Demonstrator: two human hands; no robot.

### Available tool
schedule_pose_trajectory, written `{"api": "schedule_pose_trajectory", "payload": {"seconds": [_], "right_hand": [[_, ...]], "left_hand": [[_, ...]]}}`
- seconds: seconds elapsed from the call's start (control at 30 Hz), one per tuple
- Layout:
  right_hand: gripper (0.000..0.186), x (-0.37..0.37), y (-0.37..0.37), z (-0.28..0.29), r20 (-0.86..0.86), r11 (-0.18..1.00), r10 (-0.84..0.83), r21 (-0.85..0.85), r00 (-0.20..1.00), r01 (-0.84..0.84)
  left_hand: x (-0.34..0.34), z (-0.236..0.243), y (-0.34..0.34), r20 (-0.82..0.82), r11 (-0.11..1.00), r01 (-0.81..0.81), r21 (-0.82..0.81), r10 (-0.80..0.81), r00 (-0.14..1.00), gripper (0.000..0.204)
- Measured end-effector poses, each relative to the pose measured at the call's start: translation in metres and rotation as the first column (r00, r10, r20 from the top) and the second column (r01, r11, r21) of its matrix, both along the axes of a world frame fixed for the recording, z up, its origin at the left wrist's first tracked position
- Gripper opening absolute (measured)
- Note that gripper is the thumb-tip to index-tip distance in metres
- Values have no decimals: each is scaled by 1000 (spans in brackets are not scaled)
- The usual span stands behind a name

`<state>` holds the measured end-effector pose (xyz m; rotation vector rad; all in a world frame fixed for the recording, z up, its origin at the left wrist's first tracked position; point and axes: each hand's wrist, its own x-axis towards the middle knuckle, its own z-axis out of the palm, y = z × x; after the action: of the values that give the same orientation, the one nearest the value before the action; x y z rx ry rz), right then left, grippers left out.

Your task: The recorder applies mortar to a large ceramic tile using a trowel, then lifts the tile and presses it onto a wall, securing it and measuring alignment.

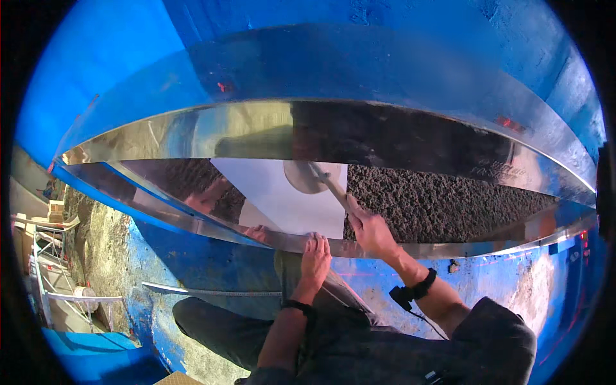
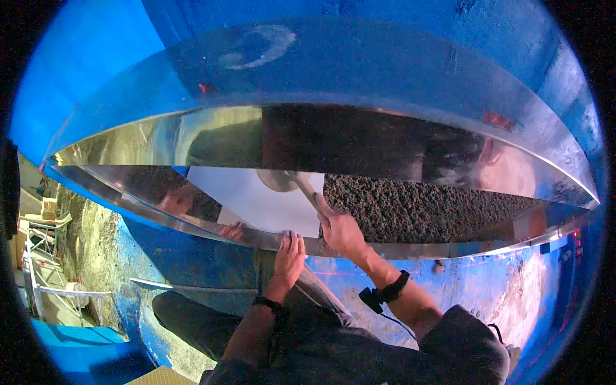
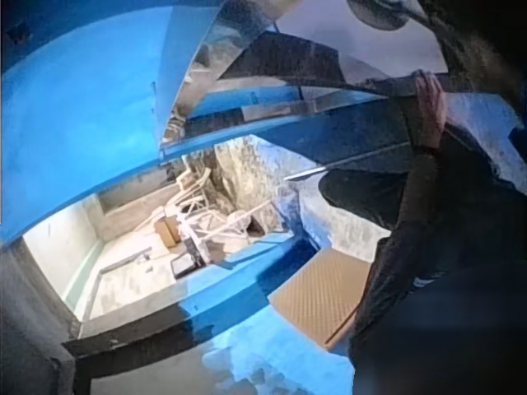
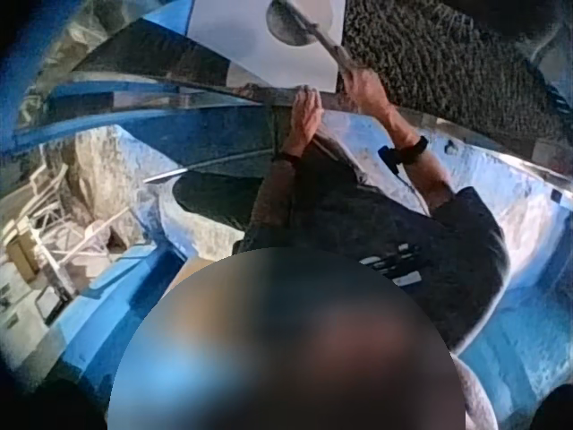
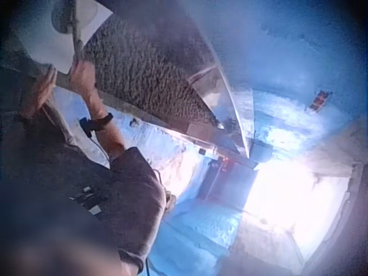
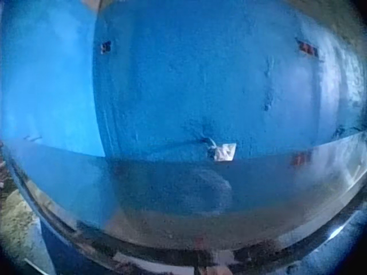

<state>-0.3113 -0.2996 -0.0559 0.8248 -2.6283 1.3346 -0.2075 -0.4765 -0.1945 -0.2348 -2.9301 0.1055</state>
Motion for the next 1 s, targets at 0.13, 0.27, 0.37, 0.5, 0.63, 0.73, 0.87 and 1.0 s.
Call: {"api": "schedule_pose_trajectory", "payload": {"seconds": [0.13, 0.27, 0.37, 0.5, 0.63, 0.73, 0.87, 1.0], "right_hand": [[47, -12, -8, -49, 212, 977, -32, 211, 977, -13], [46, -32, -14, -22, 209, 987, 22, 148, 978, -54], [43, -22, -16, 5, 84, 998, 22, 53, 996, -27], [40, -17, -6, -7, 113, 999, -31, 48, 993, 26], [39, -38, -6, -51, 143, 987, 2, 156, 990, -25], [39, -36, -22, -17, 168, 994, 33, 102, 985, -50], [43, -34, -13, 23, 77, 998, 27, 56, 997, -31], [41, -21, 0, -30, 60, 1000, -9, 26, 998, 7]], "left_hand": [[-3, -4, 4, -4, 998, 7, 61, -6, 1000, 71], [1, -8, 5, -59, 1000, 11, 23, -10, 998, 71], [2, -6, -6, -4, 997, 1, 73, -1, 1000, 50], [-2, 2, 1, -23, 998, 14, 55, -13, 1000, 71], [-5, 0, 4, -32, 996, 39, 83, -36, 999, 72], [4, -3, -6, -45, 999, 13, 52, -10, 999, 72], [2, 0, -2, 16, 996, 9, 93, -10, 1000, 72], [-5, 0, 1, -46, 999, 30, 37, -29, 999, 74]]}}
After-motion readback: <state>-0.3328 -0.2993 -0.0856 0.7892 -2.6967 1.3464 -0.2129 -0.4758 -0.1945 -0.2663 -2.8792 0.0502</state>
